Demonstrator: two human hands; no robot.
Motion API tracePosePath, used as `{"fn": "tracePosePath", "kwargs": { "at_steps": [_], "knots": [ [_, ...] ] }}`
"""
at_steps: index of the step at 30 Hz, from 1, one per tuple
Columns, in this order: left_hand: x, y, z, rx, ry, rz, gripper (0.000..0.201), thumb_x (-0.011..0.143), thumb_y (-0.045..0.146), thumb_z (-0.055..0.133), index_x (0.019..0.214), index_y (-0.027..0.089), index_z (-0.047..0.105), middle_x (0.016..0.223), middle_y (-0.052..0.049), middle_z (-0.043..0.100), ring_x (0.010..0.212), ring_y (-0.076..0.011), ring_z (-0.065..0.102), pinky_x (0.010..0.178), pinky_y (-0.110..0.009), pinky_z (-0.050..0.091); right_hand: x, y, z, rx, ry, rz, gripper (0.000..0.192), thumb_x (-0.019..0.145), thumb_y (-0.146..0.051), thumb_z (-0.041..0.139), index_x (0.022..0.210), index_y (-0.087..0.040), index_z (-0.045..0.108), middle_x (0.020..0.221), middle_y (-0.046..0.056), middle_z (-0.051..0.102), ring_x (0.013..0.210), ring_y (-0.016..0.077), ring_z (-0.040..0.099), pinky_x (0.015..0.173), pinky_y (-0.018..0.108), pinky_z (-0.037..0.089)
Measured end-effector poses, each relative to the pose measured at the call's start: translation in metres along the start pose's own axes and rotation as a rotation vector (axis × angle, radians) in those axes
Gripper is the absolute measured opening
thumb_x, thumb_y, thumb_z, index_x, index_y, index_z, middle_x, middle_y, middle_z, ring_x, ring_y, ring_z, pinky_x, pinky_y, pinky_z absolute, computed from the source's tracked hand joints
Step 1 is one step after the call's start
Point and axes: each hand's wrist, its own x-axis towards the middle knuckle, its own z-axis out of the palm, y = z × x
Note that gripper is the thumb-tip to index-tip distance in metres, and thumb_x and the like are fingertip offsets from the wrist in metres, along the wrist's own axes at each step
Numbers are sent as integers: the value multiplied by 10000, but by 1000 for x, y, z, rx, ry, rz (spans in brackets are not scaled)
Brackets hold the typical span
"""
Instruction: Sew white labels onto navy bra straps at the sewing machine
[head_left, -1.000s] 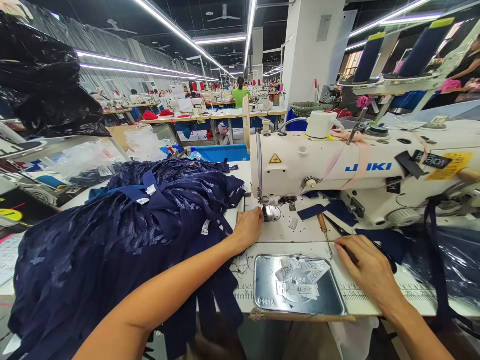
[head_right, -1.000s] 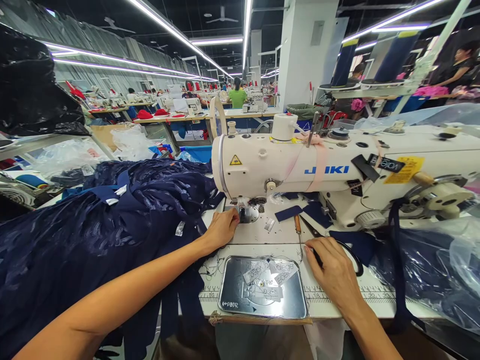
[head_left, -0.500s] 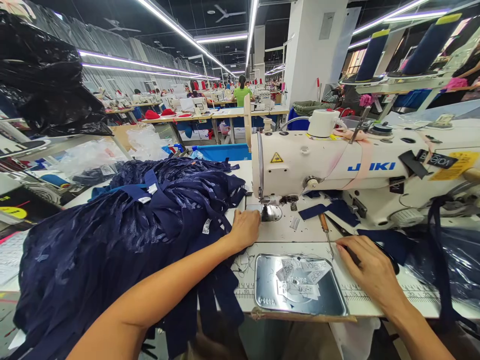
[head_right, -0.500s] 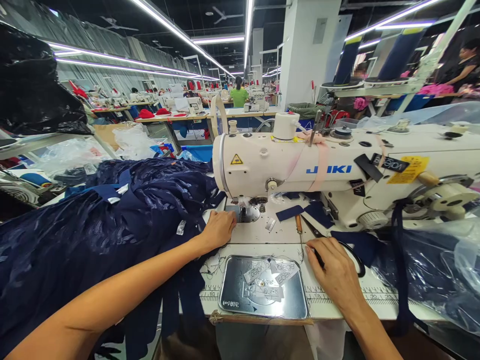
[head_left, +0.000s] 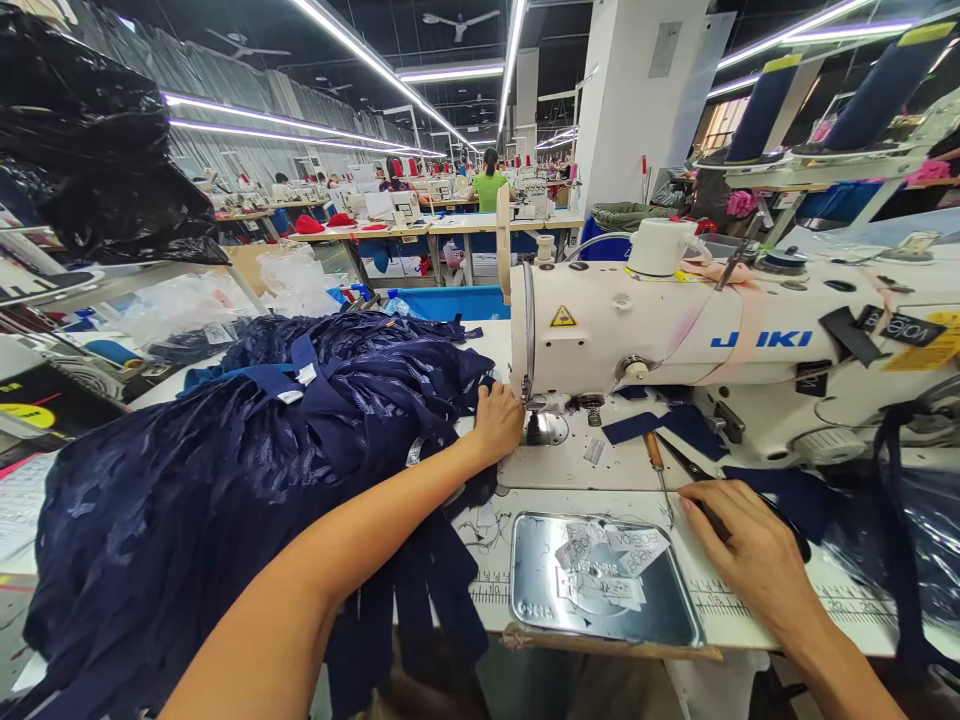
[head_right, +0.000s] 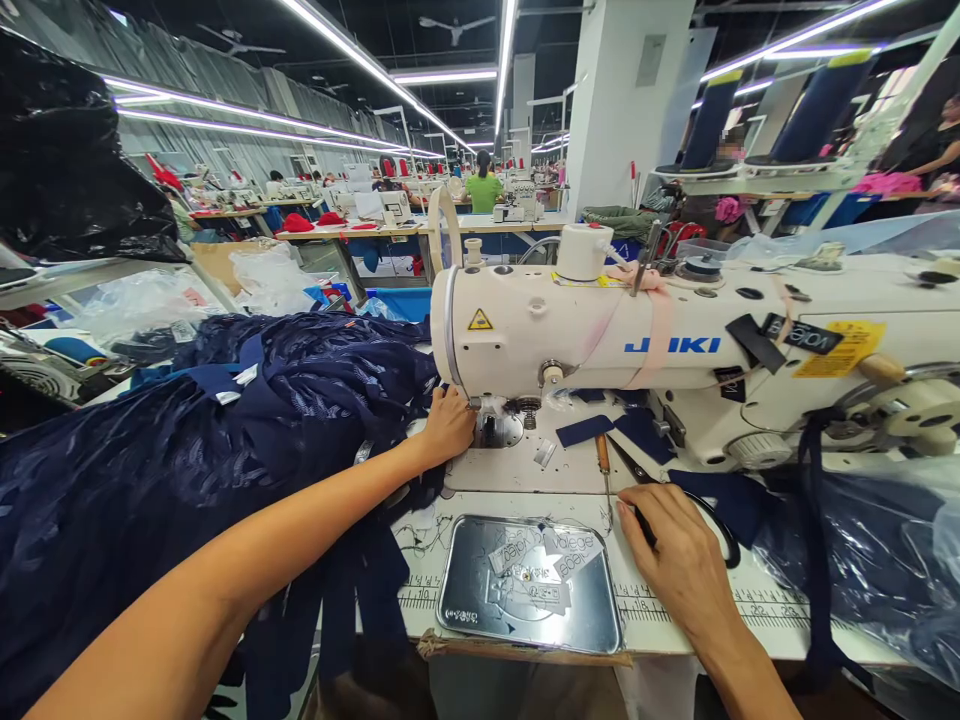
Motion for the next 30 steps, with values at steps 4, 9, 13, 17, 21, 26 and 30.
{"fn": "tracePosePath", "kwargs": {
  "at_steps": [4, 9, 13, 17, 21, 26, 30],
  "knots": [
    [7, -3, -4, 37, 15, -22, 247, 735, 76, 417, 920, 99, 578, 1014, -160, 544, 1019, -288, 412, 809, -413, 270, 0, -1, -1, -13, -3, 11, 164, 857, -291, 417, 825, -196, 547, 789, 38, 608, 768, 170, 540, 703, 311, 434],
    [-9, -11, -21, 40, -1, 34, 272, 754, 63, 381, 946, 97, 570, 1014, -146, 546, 970, -244, 465, 749, -343, 312, -2, 1, -1, -40, -7, -10, 172, 861, -306, 412, 834, -198, 543, 793, 39, 606, 770, 181, 541, 686, 316, 428],
    [-49, -25, -37, 29, 12, 151, 297, 769, 53, 339, 971, 104, 551, 979, -121, 571, 910, -217, 508, 739, -333, 321, -6, 5, -1, -51, -6, -8, 177, 859, -313, 417, 832, -195, 546, 801, 44, 603, 777, 187, 542, 692, 321, 425],
    [-89, -31, -38, -56, -15, 320, 228, 829, 217, 387, 911, 128, 580, 932, -95, 599, 963, -218, 507, 905, -377, 256, -7, 7, 1, -76, -3, -38, 179, 856, -315, 417, 827, -195, 547, 802, 42, 608, 762, 190, 547, 691, 331, 429],
    [-106, -25, -22, -23, 6, 355, 311, 775, 386, 490, 853, 106, 602, 853, -118, 606, 892, -249, 528, 973, -464, 167, -6, 3, 1, -100, 17, -73, 167, 857, -292, 413, 825, -190, 542, 806, 60, 610, 778, 208, 549, 692, 354, 426],
    [-115, -25, -15, -123, 29, 278, 161, 764, 175, 443, 747, 121, 594, 749, -94, 610, 770, -216, 550, 896, -459, 258, -6, -10, -10, -86, 38, -100, 151, 839, -287, 437, 819, -194, 554, 782, 59, 614, 764, 208, 562, 713, 363, 417],
    [-126, -32, -23, -777, 67, 97, 135, 765, 185, 433, 757, 156, 564, 733, -30, 598, 719, -153, 530, 749, -319, 370, 2, -40, -19, 116, 14, 29, 145, 818, -314, 461, 798, -217, 567, 791, 42, 622, 755, 187, 573, 709, 329, 433]
  ]
}}
